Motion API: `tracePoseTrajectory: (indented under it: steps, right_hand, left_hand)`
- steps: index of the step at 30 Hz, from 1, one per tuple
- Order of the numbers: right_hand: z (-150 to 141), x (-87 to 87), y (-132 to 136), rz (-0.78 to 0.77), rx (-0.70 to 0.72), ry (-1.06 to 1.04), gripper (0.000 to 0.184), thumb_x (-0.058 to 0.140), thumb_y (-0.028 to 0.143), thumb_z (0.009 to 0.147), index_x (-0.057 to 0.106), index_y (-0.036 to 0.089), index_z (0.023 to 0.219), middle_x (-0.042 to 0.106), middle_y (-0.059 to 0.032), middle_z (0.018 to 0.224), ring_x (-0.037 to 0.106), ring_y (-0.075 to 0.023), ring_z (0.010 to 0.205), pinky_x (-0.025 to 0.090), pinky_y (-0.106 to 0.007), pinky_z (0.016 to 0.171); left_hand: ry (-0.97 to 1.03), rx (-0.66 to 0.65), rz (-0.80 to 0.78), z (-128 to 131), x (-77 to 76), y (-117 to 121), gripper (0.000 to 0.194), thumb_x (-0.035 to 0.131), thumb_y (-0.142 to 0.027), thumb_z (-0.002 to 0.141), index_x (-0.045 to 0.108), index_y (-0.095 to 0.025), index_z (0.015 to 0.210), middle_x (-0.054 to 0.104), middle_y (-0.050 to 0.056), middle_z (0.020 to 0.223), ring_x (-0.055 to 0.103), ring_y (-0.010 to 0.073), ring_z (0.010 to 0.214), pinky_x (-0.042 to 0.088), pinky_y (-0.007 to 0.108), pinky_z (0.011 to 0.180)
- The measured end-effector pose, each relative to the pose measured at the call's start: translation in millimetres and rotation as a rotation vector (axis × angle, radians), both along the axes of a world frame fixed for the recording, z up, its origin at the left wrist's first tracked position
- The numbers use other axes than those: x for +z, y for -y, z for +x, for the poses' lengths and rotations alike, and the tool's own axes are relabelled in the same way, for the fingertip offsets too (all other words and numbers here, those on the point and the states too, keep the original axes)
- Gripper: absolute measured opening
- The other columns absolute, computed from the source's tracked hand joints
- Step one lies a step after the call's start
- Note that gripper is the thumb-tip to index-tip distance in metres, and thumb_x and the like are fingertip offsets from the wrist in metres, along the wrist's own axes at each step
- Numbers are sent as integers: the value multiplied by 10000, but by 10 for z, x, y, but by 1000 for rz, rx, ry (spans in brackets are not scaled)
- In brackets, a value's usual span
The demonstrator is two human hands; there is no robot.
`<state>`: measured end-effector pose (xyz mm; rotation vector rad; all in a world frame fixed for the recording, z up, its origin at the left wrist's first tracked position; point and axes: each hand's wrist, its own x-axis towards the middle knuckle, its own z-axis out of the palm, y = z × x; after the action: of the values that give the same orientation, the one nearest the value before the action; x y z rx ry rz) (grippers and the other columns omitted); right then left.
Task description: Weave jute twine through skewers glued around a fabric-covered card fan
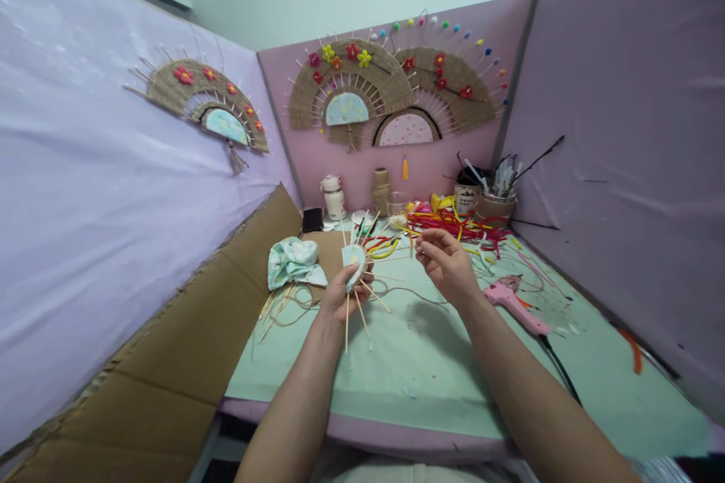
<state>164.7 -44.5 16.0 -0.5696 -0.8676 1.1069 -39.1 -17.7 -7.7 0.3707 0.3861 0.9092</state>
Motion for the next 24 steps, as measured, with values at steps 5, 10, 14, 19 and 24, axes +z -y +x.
tracePoseTrajectory:
  steps: [5,10,14,19,24]
  right_hand:
    - [23,8,6,75,-52,-18,186,745,197,657,653,245,811,640,6,844,589,-114,770,493,-249,713]
    - [46,1,-49,77,-79,-111,188,766,184,621,662,222,773,663,21,816,607,-85,748,508,-198,701]
    - [88,-70,-141,-41,-82,-148,196,785,170,581,661,209,728,674,18,783,622,-90,740,520,-203,706]
    - [21,-176,-187,-190,-17,-10,237,801,190,546,663,190,739,698,-20,817,645,-139,811,513,-260,767]
    - [-189,-233,-88,-42,5,391,297,753,261,640,665,209,919,677,-50,1029,625,-193,964,477,-350,869]
  left_hand:
    - [-53,-7,20,32,-9,13,169,531,-75,785,594,-30,936,579,67,746,505,50,555,369,91,378]
    - [-136,-31,59,57,18,61,154,591,-77,738,616,-35,884,598,67,721,489,42,519,340,86,353]
    - [-130,-50,91,60,27,79,175,612,-85,721,620,-27,886,604,73,738,493,42,534,338,83,359]
    - [-77,-108,105,68,32,112,187,598,-100,735,617,-16,901,602,80,754,498,46,562,339,77,364]
    - [-58,-193,166,90,24,174,199,596,-110,741,621,-59,932,627,98,820,511,53,579,344,77,373]
